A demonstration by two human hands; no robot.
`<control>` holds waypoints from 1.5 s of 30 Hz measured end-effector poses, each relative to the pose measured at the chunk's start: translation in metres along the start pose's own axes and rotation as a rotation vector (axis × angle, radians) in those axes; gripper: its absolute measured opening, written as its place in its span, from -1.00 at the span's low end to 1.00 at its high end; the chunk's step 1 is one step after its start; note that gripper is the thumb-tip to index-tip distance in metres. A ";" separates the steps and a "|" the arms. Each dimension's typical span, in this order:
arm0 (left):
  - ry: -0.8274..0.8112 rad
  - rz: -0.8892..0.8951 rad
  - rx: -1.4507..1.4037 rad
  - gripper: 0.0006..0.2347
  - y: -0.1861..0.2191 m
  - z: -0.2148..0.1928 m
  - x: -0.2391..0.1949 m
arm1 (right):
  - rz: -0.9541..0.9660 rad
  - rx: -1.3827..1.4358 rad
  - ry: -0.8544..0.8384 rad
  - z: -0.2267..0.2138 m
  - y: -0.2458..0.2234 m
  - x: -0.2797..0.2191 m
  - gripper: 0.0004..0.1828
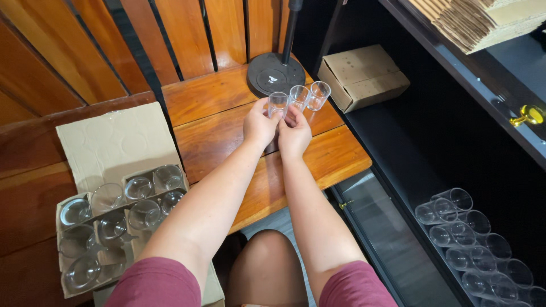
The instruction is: The person opens a cardboard box containing small clear glasses and removes them one by one, placing them on a wooden bench. The person continues until all glasses are removed from the box.
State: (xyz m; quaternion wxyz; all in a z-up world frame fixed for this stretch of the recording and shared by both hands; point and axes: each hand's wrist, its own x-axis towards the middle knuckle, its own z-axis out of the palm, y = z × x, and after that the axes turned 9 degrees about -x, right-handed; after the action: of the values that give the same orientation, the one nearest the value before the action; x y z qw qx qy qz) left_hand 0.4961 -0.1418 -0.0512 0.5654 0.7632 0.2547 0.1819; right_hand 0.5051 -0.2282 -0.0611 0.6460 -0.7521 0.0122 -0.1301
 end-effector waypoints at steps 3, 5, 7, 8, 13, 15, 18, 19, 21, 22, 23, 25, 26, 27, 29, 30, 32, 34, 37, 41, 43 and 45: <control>0.003 -0.009 0.000 -0.53 0.000 0.003 0.002 | 0.027 -0.022 0.000 0.000 -0.002 -0.001 -0.53; 0.008 0.032 0.019 -0.53 0.007 0.000 -0.001 | 0.045 -0.035 -0.006 -0.002 -0.008 -0.004 -0.51; 0.008 0.036 0.025 -0.54 0.007 0.001 -0.001 | 0.046 -0.041 -0.012 -0.002 -0.005 -0.003 -0.48; 0.011 0.040 0.031 -0.54 0.007 0.001 -0.001 | 0.045 -0.046 -0.019 -0.002 -0.005 -0.003 -0.46; 0.028 0.035 0.051 -0.53 0.000 0.005 0.005 | 0.055 -0.068 -0.044 -0.003 -0.009 -0.003 -0.37; 0.033 0.036 0.055 -0.53 -0.001 0.006 0.006 | 0.061 -0.082 -0.052 -0.004 -0.010 -0.003 -0.35; 0.042 0.039 0.058 -0.54 0.000 0.005 0.005 | 0.073 -0.105 -0.070 -0.004 -0.011 -0.004 -0.33; 0.042 0.041 0.053 -0.53 0.001 0.004 0.004 | 0.074 -0.103 -0.070 -0.002 -0.008 -0.002 -0.32; 0.041 0.045 0.048 -0.53 0.002 0.003 0.003 | 0.075 -0.101 -0.069 0.000 -0.003 0.000 -0.32; 0.030 0.049 0.057 -0.52 0.004 0.002 0.003 | 0.078 -0.097 -0.069 0.001 -0.001 0.001 -0.31; 0.021 0.052 0.065 -0.52 0.004 0.000 0.002 | 0.081 -0.095 -0.071 0.001 0.001 0.002 -0.31; 0.013 0.038 0.071 -0.49 0.004 0.001 0.004 | 0.078 -0.081 -0.076 -0.001 -0.001 0.001 -0.31; 0.004 0.024 0.078 -0.46 0.004 0.001 0.005 | 0.075 -0.067 -0.080 -0.002 -0.002 0.001 -0.31; 0.005 0.022 0.077 -0.46 0.001 0.000 0.005 | 0.074 -0.067 -0.082 -0.003 0.000 0.001 -0.31; -0.066 -0.023 0.121 -0.29 -0.002 -0.004 0.007 | 0.104 0.019 -0.086 -0.004 0.001 0.002 -0.41; -0.064 -0.020 0.119 -0.29 -0.003 -0.007 0.009 | 0.100 0.020 -0.087 -0.006 0.005 0.005 -0.41; -0.164 -0.065 0.194 -0.20 -0.005 -0.014 0.012 | 0.077 0.170 -0.100 -0.008 0.015 0.006 -0.41; -0.181 -0.022 0.195 -0.21 0.007 -0.033 -0.003 | 0.071 0.178 -0.112 -0.018 0.018 0.002 -0.44; -0.238 0.107 0.167 -0.29 0.027 -0.075 -0.047 | 0.063 0.214 -0.152 -0.025 0.013 -0.017 -0.50; -0.327 0.324 -0.030 -0.57 0.050 -0.153 -0.130 | 0.085 0.250 -0.247 -0.035 -0.023 -0.073 -0.54; -0.296 0.339 -0.061 -0.60 0.049 -0.202 -0.161 | 0.113 0.269 -0.290 -0.031 -0.029 -0.103 -0.57; -0.260 0.350 -0.087 -0.63 0.045 -0.248 -0.192 | 0.146 0.288 -0.338 -0.028 -0.038 -0.134 -0.59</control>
State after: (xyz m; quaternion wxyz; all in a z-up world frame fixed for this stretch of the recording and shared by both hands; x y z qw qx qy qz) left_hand 0.2091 -0.0752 0.0667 0.5859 0.7875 0.0353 0.1879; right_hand 0.3640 -0.2240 -0.0450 0.7472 -0.6603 -0.0605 0.0445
